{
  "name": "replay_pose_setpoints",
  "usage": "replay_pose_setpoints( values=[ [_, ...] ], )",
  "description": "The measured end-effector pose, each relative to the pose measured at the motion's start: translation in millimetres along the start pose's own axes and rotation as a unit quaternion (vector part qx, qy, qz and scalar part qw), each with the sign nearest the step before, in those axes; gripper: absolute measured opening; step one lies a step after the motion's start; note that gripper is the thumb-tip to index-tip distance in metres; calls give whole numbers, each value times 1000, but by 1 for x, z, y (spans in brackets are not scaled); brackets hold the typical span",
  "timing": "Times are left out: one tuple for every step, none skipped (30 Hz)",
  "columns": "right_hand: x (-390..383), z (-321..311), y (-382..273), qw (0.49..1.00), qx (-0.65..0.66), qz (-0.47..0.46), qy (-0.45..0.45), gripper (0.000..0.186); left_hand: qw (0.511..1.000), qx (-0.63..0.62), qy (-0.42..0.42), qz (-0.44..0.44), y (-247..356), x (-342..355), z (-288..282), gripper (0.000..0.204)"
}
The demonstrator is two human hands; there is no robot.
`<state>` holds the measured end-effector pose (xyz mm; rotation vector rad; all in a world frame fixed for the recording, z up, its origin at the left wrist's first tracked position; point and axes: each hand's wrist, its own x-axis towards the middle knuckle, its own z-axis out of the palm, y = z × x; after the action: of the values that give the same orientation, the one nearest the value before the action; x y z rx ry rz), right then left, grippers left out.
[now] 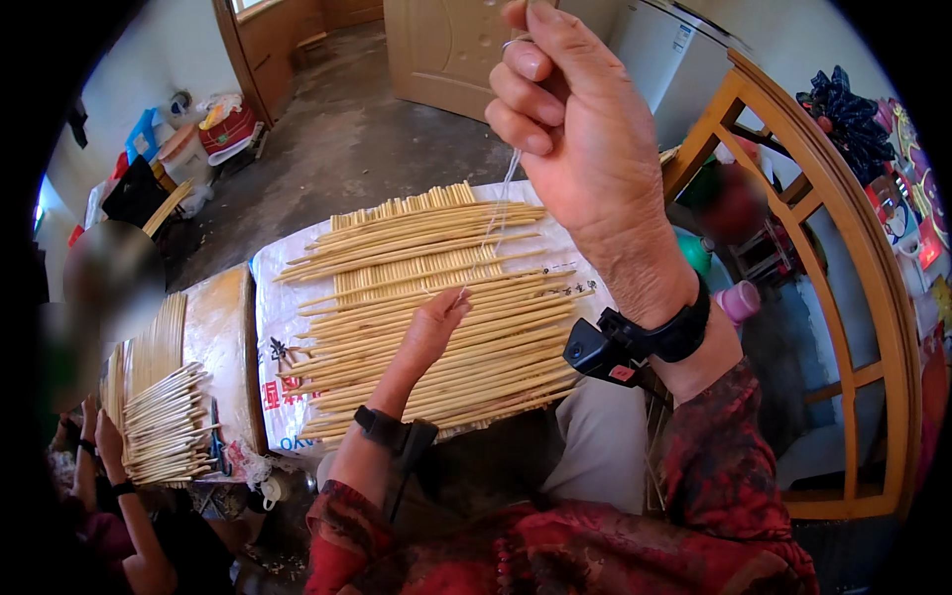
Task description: The person aligns several bamboo sticks on a table and weaves white string through them to bind them together, repeating the process with more sticks to extend the length.
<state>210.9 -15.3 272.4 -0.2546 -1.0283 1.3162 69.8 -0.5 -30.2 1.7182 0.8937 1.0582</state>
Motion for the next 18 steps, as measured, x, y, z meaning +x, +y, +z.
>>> replay_pose_setpoints(
  values=[
    [0,-4,-1,1000,-3,-3,0,16,1000,21,4,-13,-2,1,-1,22],
    [1,-9,-2,1000,-6,-7,-1,17,999,43,9,-27,-5,1,-3,20],
    [1,-14,-5,1000,-11,-12,-1,17,998,61,6,-29,-4,2,-4,19],
    [1,-21,-8,1000,-14,-14,-16,18,996,80,5,-32,-2,3,-7,20],
    [1,-29,-12,999,-18,-15,-31,18,995,98,3,-34,0,5,-7,20],
    [1,-35,-12,999,-16,-13,-47,19,994,107,3,-11,-2,4,-7,19],
    [0,-38,-14,999,-14,-17,-49,19,993,116,4,11,-6,5,-7,17],
    [0,-40,-16,998,-12,-21,-51,19,992,125,4,34,-10,5,-7,15],
    [-1,-41,-15,998,-7,-24,-51,18,990,134,-3,35,-15,4,-7,20],
    [-4,-39,-14,998,-32,-38,-25,18,989,142,-10,35,-19,4,-5,25],
    [-8,-40,-11,999,-38,-24,-15,18,988,151,-16,35,-23,4,-4,30],
    [-12,-44,-7,999,-45,-12,-4,19,986,153,-72,9,-21,5,-5,25],
    [-16,-48,-1,999,-51,0,6,21,984,166,-65,24,-19,3,-5,26],
    [-22,-54,13,998,-61,32,-12,21,981,180,-58,38,-17,0,-6,31],
    [-31,-57,22,993,-74,86,-5,20,979,191,-54,55,-9,-1,-7,37],
    [-41,-61,31,986,-87,143,0,20,963,258,-69,37,-6,-5,-13,41],
    [-51,-64,42,975,-98,199,3,20,942,324,-85,18,-5,-10,-24,45],
    [-62,-70,50,955,-145,259,0,20,918,382,-105,6,-1,-13,-31,50]
  ],
)
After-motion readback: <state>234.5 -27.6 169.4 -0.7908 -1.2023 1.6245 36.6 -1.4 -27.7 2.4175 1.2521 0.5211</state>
